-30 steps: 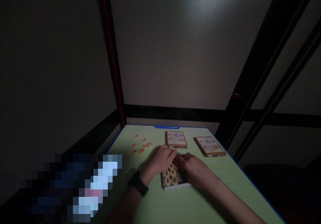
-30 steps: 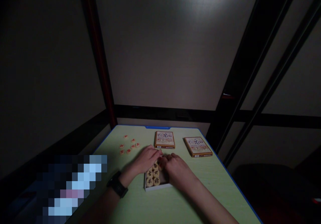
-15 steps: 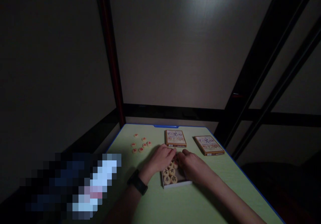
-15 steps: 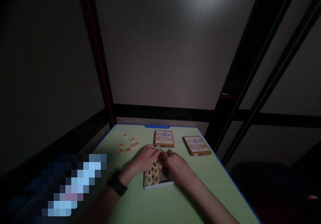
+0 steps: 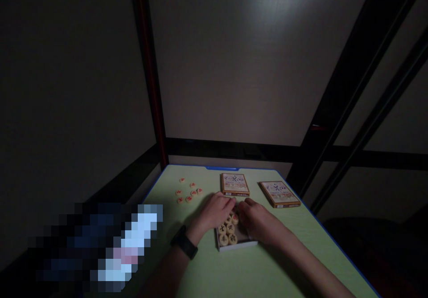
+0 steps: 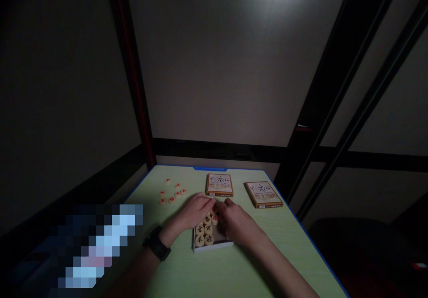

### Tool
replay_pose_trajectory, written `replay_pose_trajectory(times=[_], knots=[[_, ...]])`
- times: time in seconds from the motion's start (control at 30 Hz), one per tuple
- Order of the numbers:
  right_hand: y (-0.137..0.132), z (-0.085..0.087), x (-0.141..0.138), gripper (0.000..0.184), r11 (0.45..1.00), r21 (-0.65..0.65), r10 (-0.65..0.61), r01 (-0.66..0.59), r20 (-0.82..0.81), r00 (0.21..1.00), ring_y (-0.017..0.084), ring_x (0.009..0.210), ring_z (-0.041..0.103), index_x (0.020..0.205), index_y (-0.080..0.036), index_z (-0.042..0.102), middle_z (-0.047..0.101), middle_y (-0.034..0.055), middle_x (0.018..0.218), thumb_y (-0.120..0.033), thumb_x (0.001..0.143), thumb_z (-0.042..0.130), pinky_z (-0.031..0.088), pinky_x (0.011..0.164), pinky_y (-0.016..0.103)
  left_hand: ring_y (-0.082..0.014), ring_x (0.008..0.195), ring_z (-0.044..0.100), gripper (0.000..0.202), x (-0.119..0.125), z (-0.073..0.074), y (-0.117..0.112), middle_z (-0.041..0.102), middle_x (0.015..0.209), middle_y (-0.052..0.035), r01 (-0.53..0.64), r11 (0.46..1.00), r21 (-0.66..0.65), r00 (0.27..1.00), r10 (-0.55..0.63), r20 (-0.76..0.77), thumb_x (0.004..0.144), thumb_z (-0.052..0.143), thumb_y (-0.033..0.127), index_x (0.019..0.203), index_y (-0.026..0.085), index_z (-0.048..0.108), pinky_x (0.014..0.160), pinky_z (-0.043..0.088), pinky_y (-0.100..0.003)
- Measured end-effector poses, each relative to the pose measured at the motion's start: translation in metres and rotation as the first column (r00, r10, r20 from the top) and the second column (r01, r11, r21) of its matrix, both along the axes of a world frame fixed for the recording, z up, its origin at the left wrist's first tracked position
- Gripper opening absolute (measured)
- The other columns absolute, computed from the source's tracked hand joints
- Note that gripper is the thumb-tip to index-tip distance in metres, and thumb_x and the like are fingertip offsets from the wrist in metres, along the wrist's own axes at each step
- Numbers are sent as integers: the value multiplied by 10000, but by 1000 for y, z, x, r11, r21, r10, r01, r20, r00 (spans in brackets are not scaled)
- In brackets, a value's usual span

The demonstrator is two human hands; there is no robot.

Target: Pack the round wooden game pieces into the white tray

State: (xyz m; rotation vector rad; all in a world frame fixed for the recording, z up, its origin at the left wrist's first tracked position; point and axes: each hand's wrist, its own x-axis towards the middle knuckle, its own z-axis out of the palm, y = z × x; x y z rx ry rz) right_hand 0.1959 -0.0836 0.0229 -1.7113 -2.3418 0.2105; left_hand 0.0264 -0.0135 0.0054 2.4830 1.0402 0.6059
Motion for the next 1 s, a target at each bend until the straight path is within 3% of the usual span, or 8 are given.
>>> replay_pose_trajectory(times=[0.1,0.23,0.37,0.47,0.57,0.7,1.0], knots=[[0,14,9,158,999,29,33,-31,-105,994,157,753,566,870,-160,586,611,58,907,-44,762,577,403,662,241,-194,949,646,450,-1,3,0,752,949,-51,-44,999,-1,999,44,13,1013,326,329,902,210,745,900,468,-271],[10,26,26,238,996,38,82,-75,-227,970,154,755,576,864,-172,591,633,31,876,-22,680,588,412,672,240,-202,994,634,361,-8,8,8,749,999,-57,-130,989,66,991,128,43,992,380,279,980,215,736,929,469,-296],[27,5,32,53,999,42,27,-9,-467,884,144,625,544,783,-180,576,624,3,707,-223,814,576,388,584,242,-220,1110,597,299,-32,15,25,710,1152,-85,-265,947,181,964,265,26,924,467,169,1125,180,688,1015,436,-349],[36,-21,30,318,984,108,-40,138,-627,778,144,568,515,729,-193,545,586,-8,622,-473,880,542,368,533,243,-252,1125,587,244,-62,24,35,697,1133,-125,-320,921,222,920,358,-161,906,516,184,1074,143,688,1051,399,-380],[39,-35,27,408,967,163,-53,197,-626,778,149,540,506,719,-199,560,569,-14,574,-571,882,521,358,520,251,-262,1086,602,190,-93,32,39,697,1102,-133,-302,936,183,867,349,-356,855,597,203,1016,151,686,993,429,-359],[36,-36,23,435,961,198,-39,195,-600,799,166,532,543,733,-202,587,618,11,581,-598,888,494,378,521,264,-278,1001,629,204,-120,32,41,691,1060,-143,-352,924,150,783,378,-493,744,658,141,947,149,682,880,466,-340],[32,-38,23,381,964,214,-14,158,-551,834,184,533,595,759,-215,592,671,23,601,-544,908,469,413,540,272,-261,1120,617,416,-143,32,57,679,1173,-142,-370,921,123,788,381,-484,727,544,-2,1087,157,679,934,468,-314]])
